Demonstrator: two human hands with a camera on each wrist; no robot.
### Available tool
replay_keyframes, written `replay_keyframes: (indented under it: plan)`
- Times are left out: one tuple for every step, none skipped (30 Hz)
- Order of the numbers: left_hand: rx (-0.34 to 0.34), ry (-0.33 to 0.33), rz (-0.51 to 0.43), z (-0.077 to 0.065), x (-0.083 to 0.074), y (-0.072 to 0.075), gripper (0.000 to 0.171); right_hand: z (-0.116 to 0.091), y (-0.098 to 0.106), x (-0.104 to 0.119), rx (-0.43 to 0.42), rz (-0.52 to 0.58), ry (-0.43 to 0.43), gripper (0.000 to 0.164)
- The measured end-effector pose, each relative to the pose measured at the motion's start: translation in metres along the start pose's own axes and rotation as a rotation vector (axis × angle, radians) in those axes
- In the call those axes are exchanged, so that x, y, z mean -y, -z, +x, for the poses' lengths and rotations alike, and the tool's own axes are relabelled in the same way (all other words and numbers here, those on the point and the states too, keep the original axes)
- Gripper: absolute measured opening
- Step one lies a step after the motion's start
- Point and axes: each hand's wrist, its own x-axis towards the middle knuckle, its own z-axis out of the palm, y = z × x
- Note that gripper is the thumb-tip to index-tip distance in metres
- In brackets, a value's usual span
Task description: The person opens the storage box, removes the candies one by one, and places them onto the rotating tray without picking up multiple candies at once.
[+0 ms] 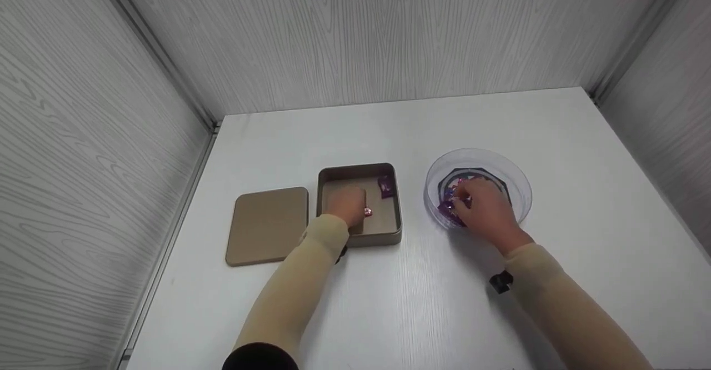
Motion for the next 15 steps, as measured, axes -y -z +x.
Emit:
replay_keyframes:
  plan:
    - [0.024,0.003,-0.017,0.000,0.000,0.000,0.009,0.000,-0.002,0.002,-0.003,0.010,0.009,0.008]
    - [0.042,0.004,-0.040,-0.001,0.000,0.000,0.010,-0.001,-0.003,0.003,-0.002,0.021,0.010,0.008]
    - [0.059,0.003,-0.068,-0.001,0.000,0.000,0.010,-0.002,-0.005,0.005,0.006,0.035,0.005,0.008]
    - [0.070,0.003,-0.100,-0.002,0.000,0.000,0.009,-0.003,-0.006,0.007,0.013,0.051,0.003,0.008]
    - [0.077,0.005,-0.129,-0.003,0.001,0.000,0.009,-0.004,-0.008,0.009,0.020,0.064,0.000,0.009]
    - [0.082,0.005,-0.160,-0.004,0.001,0.000,0.008,-0.005,-0.009,0.012,0.029,0.080,-0.004,0.010]
    - [0.081,0.006,-0.188,-0.006,0.001,0.000,0.008,-0.007,-0.010,0.014,0.037,0.089,-0.004,0.012]
    - [0.079,0.005,-0.217,-0.007,0.000,0.001,0.007,-0.008,-0.011,0.017,0.046,0.093,-0.004,0.014]
    - [0.072,0.003,-0.241,-0.008,0.000,0.001,0.006,-0.010,-0.012,0.019,0.053,0.094,-0.002,0.015]
    - [0.059,0.003,-0.261,-0.010,-0.001,0.003,0.006,-0.011,-0.013,0.021,0.056,0.093,0.006,0.016]
    - [0.044,0.002,-0.285,-0.012,-0.002,0.005,0.006,-0.011,-0.014,0.024,0.057,0.093,0.014,0.016]
    - [0.028,-0.003,-0.305,-0.014,-0.004,0.007,0.007,-0.012,-0.015,0.026,0.058,0.100,0.024,0.017]
    - [0.010,-0.007,-0.325,-0.016,-0.006,0.010,0.007,-0.012,-0.016,0.028,0.057,0.105,0.035,0.017]
    - [-0.008,-0.012,-0.341,-0.018,-0.009,0.013,0.007,-0.012,-0.016,0.030,0.058,0.110,0.040,0.018]
    - [-0.026,-0.019,-0.361,-0.020,-0.013,0.016,0.006,-0.012,-0.017,0.031,0.058,0.120,0.042,0.019]
